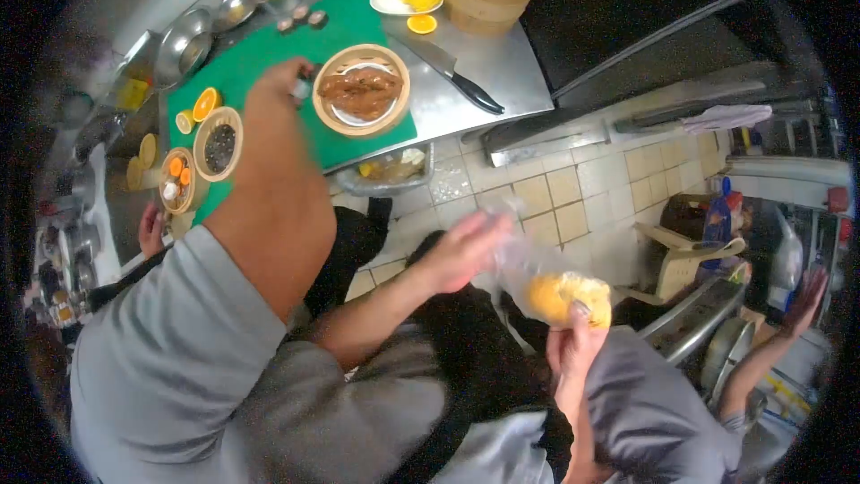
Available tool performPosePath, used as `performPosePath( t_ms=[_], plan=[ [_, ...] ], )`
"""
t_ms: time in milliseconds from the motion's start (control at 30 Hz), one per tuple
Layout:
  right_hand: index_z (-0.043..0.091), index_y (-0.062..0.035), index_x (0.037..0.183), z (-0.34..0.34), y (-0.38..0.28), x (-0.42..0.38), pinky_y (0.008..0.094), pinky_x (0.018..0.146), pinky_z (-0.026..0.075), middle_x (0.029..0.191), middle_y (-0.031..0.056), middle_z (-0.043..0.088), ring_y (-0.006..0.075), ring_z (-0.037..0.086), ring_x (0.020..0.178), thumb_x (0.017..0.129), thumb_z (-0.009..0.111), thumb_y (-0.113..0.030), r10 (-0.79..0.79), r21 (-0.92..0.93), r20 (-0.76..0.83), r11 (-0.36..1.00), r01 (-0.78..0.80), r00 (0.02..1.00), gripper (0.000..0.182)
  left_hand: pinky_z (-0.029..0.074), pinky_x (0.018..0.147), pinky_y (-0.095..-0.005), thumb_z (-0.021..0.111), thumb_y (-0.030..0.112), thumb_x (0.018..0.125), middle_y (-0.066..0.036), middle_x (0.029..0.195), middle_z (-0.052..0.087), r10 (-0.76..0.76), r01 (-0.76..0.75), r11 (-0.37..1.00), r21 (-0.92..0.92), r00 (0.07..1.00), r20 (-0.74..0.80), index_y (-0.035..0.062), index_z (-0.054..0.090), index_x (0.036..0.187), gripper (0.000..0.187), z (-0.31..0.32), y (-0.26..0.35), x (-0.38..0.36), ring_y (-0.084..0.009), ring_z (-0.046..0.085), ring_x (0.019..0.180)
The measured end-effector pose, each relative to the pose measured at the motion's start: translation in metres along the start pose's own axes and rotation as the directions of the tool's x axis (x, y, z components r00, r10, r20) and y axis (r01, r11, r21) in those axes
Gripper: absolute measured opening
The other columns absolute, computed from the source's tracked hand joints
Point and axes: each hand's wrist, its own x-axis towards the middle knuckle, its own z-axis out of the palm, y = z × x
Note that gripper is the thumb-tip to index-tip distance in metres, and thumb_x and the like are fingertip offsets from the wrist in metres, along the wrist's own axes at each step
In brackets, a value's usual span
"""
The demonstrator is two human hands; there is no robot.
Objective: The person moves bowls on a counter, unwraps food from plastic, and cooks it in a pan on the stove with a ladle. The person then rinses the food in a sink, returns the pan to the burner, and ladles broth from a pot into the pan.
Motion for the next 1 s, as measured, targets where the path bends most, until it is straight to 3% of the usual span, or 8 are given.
performPosePath(
  t_ms=[133, 367, 433, 500, 600, 767, 900, 1000],
  plan=[
    [0.048, -0.0013, 0.128, -0.025, 0.012, 0.005, 0.0383, 0.096, 0.05, 0.119, 0.0101, 0.06, 0.0223, 0.06, 0.108, 0.089, 0.065, -0.01, 0.032, -0.076, 0.0, 0.997, -0.031, 1.0, 0.044, 0.05, 0.09, -0.0324, 0.067, 0.019, 0.09, -0.005, 0.114, 0.064, -0.129, -0.284, 0.541, 0.791, 0.902, 0.412, 0.0037, 0.054, 0.127, 0.042, -0.026, 0.002, -0.004, -0.0164, 0.062, 0.097],
    [0.045, -0.0008, 0.131, -0.05, 0.016, 0.0, 0.0382, 0.09, 0.051, 0.119, 0.012, 0.059, 0.023, 0.06, 0.106, 0.092, 0.061, -0.012, -0.034, 0.12, -0.149, 0.991, 0.053, 0.988, 0.043, 0.056, 0.075, -0.0385, 0.073, 0.028, 0.086, -0.005, 0.109, 0.065, -0.306, 0.619, 0.463, 0.634, 0.783, -0.541, 0.0067, 0.055, 0.126, 0.05, -0.175, 0.074, 0.014, -0.0188, 0.063, 0.095],
    [0.044, -0.0014, 0.133, -0.057, 0.02, -0.004, 0.0363, 0.089, 0.051, 0.119, 0.0113, 0.058, 0.0221, 0.059, 0.105, 0.093, 0.061, -0.016, 0.009, 0.08, -0.164, 0.997, 0.004, 0.986, 0.045, 0.056, 0.075, -0.0388, 0.074, 0.029, 0.085, -0.007, 0.11, 0.063, -0.088, 0.28, 0.871, 0.404, 0.898, -0.432, 0.0065, 0.054, 0.127, 0.051, -0.305, 0.073, 0.036, -0.0204, 0.063, 0.097],
    [0.043, -0.0012, 0.133, -0.052, 0.023, -0.009, 0.0371, 0.089, 0.052, 0.119, 0.0108, 0.058, 0.022, 0.059, 0.105, 0.092, 0.06, -0.012, 0.03, 0.023, -0.157, 0.999, -0.026, 0.987, 0.045, 0.054, 0.075, -0.0372, 0.074, 0.025, 0.085, -0.007, 0.112, 0.063, 0.744, -0.301, 0.66, 0.688, 0.389, -0.544, 0.0064, 0.055, 0.125, 0.048, -0.4, 0.086, 0.109, -0.0212, 0.063, 0.095],
    [0.045, -0.001, 0.131, -0.05, 0.024, -0.008, 0.0389, 0.09, 0.052, 0.118, 0.0113, 0.058, 0.0227, 0.059, 0.105, 0.091, 0.061, -0.011, 0.051, 0.01, -0.135, 0.999, -0.05, 0.99, 0.044, 0.052, 0.075, -0.0334, 0.073, 0.023, 0.085, -0.006, 0.113, 0.063, 0.709, -0.369, 0.705, 0.605, 0.375, -0.597, 0.0067, 0.056, 0.125, 0.047, -0.383, 0.101, 0.109, -0.0207, 0.061, 0.095],
    [0.046, -0.0015, 0.13, -0.047, 0.023, 0.0, 0.0379, 0.089, 0.052, 0.117, 0.011, 0.058, 0.0221, 0.059, 0.103, 0.091, 0.062, -0.013, 0.083, -0.005, -0.137, 0.996, -0.085, 0.987, 0.044, 0.05, 0.079, -0.0343, 0.066, 0.015, 0.086, -0.009, 0.118, 0.06, 0.793, 0.05, 0.572, 0.819, 0.222, -0.568, 0.005, 0.052, 0.126, 0.044, -0.42, 0.078, 0.112, -0.0211, 0.057, 0.102],
    [0.044, -0.0028, 0.132, -0.045, 0.029, 0.009, 0.0385, 0.093, 0.049, 0.12, 0.0104, 0.055, 0.0218, 0.057, 0.106, 0.089, 0.065, -0.016, 0.118, 0.004, -0.041, 0.993, -0.118, 0.992, 0.049, 0.051, 0.073, -0.0329, 0.061, 0.014, 0.084, -0.008, 0.105, 0.059, 0.407, -0.148, 0.909, 0.39, 0.518, -0.752, 0.0016, 0.053, 0.121, 0.04, -0.383, 0.09, 0.09, -0.0179, 0.055, 0.088],
    [0.043, -0.0022, 0.132, -0.054, 0.048, 0.019, 0.0396, 0.096, 0.047, 0.121, 0.0119, 0.056, 0.0246, 0.057, 0.109, 0.09, 0.062, -0.015, 0.186, -0.016, 0.067, 0.983, -0.185, 0.98, 0.048, 0.048, 0.088, -0.0459, 0.062, 0.022, 0.085, -0.019, 0.124, 0.057, 0.774, 0.554, 0.295, 0.779, 0.34, -0.535, 0.0029, 0.051, 0.129, 0.05, -0.392, 0.123, 0.121, -0.0277, 0.056, 0.11]
  ],
)
